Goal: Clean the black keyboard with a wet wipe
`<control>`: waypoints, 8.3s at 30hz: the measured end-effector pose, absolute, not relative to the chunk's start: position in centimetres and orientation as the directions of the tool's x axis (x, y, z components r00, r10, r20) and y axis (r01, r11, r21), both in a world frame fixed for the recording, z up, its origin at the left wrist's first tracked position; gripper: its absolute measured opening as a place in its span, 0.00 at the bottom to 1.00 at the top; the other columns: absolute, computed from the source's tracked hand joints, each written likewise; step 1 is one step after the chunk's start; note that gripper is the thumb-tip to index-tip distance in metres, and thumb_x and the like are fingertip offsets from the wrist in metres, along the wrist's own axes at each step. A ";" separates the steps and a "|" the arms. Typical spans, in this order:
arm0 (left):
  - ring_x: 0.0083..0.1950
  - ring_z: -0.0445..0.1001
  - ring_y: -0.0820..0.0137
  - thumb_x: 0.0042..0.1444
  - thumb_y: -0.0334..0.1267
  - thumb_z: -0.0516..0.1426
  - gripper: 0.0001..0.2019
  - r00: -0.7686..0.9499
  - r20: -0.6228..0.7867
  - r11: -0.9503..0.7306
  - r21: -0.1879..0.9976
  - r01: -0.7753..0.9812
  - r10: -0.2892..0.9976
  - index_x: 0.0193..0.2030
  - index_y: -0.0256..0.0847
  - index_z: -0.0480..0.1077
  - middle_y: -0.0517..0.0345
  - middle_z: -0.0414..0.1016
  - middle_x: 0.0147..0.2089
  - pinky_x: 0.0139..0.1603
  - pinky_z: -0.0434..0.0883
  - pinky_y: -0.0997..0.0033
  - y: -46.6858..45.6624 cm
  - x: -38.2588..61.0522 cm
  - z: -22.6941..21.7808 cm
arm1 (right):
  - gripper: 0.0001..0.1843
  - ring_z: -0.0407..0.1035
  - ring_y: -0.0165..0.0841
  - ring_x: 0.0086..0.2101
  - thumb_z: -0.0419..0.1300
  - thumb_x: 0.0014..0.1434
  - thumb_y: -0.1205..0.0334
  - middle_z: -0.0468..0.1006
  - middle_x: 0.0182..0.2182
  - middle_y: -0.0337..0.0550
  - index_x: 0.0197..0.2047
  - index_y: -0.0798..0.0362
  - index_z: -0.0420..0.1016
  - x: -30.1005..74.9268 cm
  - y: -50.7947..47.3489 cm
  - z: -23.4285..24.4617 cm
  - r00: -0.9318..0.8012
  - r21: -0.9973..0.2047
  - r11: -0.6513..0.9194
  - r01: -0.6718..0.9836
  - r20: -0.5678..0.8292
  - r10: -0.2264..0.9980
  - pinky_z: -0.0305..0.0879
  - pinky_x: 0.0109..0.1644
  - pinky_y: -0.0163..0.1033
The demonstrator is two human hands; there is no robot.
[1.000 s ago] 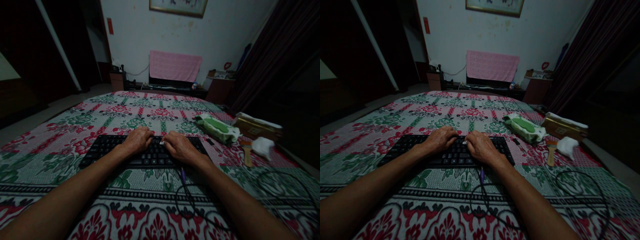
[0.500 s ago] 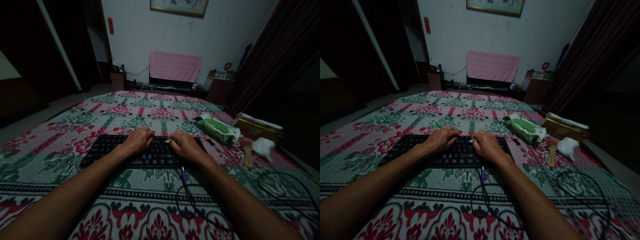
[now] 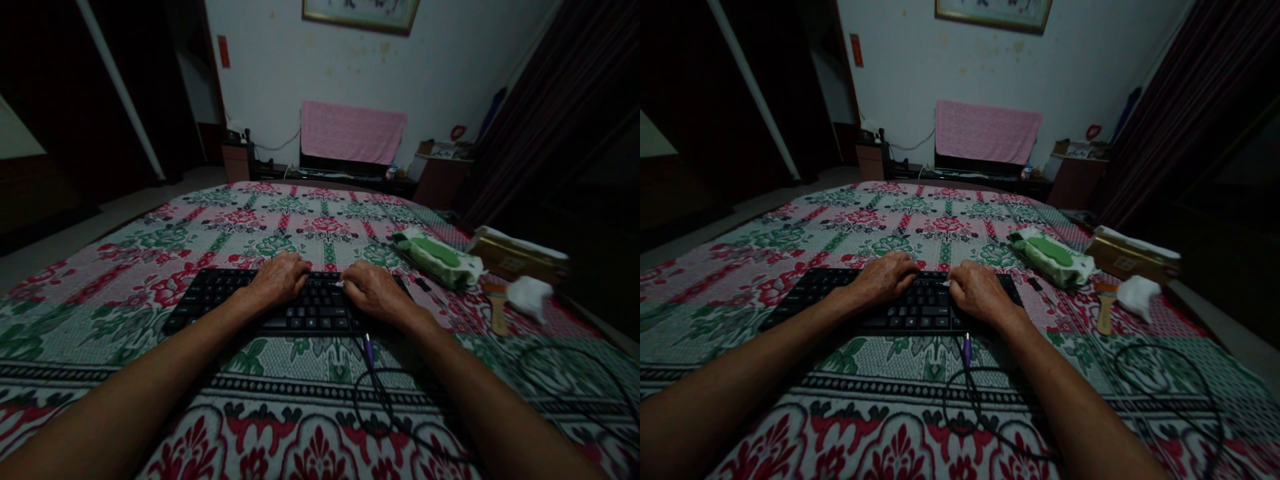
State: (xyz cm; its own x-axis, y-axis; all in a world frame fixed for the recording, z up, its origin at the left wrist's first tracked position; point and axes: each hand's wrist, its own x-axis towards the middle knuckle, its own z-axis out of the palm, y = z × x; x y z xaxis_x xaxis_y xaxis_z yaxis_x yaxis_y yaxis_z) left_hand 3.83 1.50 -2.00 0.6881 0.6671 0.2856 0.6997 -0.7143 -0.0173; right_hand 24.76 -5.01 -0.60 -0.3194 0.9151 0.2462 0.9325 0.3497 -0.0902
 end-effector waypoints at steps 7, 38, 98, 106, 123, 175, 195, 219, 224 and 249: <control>0.43 0.65 0.66 0.57 0.38 0.47 0.12 0.699 0.284 -0.726 -0.016 0.688 0.656 0.43 0.42 0.68 0.53 0.68 0.39 0.42 0.63 0.66 1.8 3.8 -2.1 | 0.14 0.64 0.31 0.35 0.46 0.59 0.62 0.70 0.33 0.44 0.39 0.53 0.71 25.1 -4.7 -0.8 -0.234 -0.122 0.284 0.951 0.315 0.920 0.55 0.39 0.33; 0.44 0.65 0.65 0.57 0.38 0.47 0.12 0.691 0.272 -0.716 -0.011 0.698 0.670 0.44 0.42 0.68 0.52 0.68 0.40 0.42 0.64 0.67 1.7 3.8 -2.1 | 0.13 0.65 0.31 0.32 0.50 0.51 0.64 0.73 0.32 0.43 0.37 0.54 0.74 26.3 -4.5 -0.7 -0.174 -0.173 0.235 0.957 0.307 0.936 0.56 0.35 0.33; 0.43 0.65 0.65 0.58 0.39 0.46 0.13 0.694 0.284 -0.720 -0.020 0.694 0.662 0.45 0.42 0.68 0.53 0.68 0.39 0.40 0.64 0.67 1.6 3.8 -2.1 | 0.14 0.65 0.31 0.32 0.50 0.50 0.65 0.73 0.32 0.43 0.36 0.52 0.74 27.0 -4.5 -0.7 -0.250 -0.160 0.303 0.939 0.286 0.925 0.56 0.35 0.32; 0.43 0.65 0.65 0.58 0.39 0.46 0.13 0.695 0.303 -0.723 -0.030 0.690 0.652 0.44 0.42 0.68 0.53 0.69 0.39 0.39 0.64 0.68 1.7 3.8 -2.2 | 0.12 0.66 0.31 0.31 0.50 0.49 0.65 0.74 0.31 0.42 0.32 0.53 0.75 27.2 -4.5 -0.5 -0.258 -0.225 0.315 0.922 0.249 0.934 0.56 0.34 0.32; 0.39 0.70 0.65 0.59 0.37 0.44 0.13 0.662 0.193 -0.676 0.009 0.737 0.724 0.40 0.41 0.68 0.51 0.72 0.37 0.37 0.64 0.67 1.3 4.4 -1.9 | 0.14 0.67 0.31 0.32 0.50 0.52 0.60 0.76 0.31 0.41 0.35 0.52 0.75 28.3 -3.8 -1.2 -0.023 -0.351 0.122 0.929 0.275 0.961 0.58 0.33 0.33; 0.39 0.67 0.67 0.59 0.36 0.45 0.14 0.666 0.236 -0.682 -0.016 0.731 0.708 0.47 0.45 0.67 0.53 0.70 0.36 0.35 0.62 0.71 1.7 4.2 -2.1 | 0.14 0.65 0.31 0.34 0.50 0.51 0.67 0.72 0.32 0.43 0.38 0.52 0.74 27.3 -4.8 0.2 -0.276 -0.138 0.312 0.940 0.229 0.933 0.56 0.37 0.33; 0.40 0.68 0.67 0.58 0.35 0.45 0.14 0.655 0.236 -0.674 0.001 0.738 0.718 0.47 0.45 0.67 0.54 0.70 0.39 0.37 0.62 0.71 2.0 4.1 -2.4 | 0.13 0.66 0.32 0.35 0.51 0.51 0.65 0.74 0.34 0.43 0.38 0.50 0.74 28.1 -4.4 0.0 -0.228 -0.125 0.252 0.960 0.178 0.957 0.56 0.38 0.33; 0.42 0.68 0.66 0.58 0.35 0.45 0.14 0.667 0.250 -0.694 0.028 0.719 0.701 0.47 0.43 0.67 0.53 0.71 0.40 0.40 0.64 0.69 2.1 4.1 -2.5 | 0.14 0.66 0.31 0.32 0.45 0.55 0.69 0.73 0.32 0.42 0.40 0.53 0.68 28.7 -4.4 0.1 -0.214 -0.309 0.306 0.900 0.297 0.930 0.58 0.36 0.33; 0.41 0.68 0.67 0.58 0.35 0.45 0.14 0.672 0.264 -0.699 0.010 0.715 0.692 0.47 0.44 0.67 0.53 0.71 0.40 0.39 0.64 0.70 2.2 4.0 -2.6 | 0.12 0.66 0.32 0.36 0.46 0.56 0.67 0.73 0.34 0.44 0.38 0.54 0.70 27.5 -4.6 0.3 -0.228 -0.269 0.310 0.912 0.296 0.928 0.58 0.40 0.34; 0.42 0.68 0.67 0.58 0.35 0.45 0.15 0.662 0.225 -0.684 0.028 0.729 0.715 0.47 0.45 0.67 0.54 0.71 0.41 0.40 0.64 0.71 1.9 4.1 -2.3 | 0.12 0.64 0.32 0.35 0.51 0.50 0.70 0.70 0.33 0.44 0.36 0.53 0.72 26.9 -4.5 -0.8 -0.307 -0.151 0.371 0.916 0.332 0.892 0.57 0.39 0.34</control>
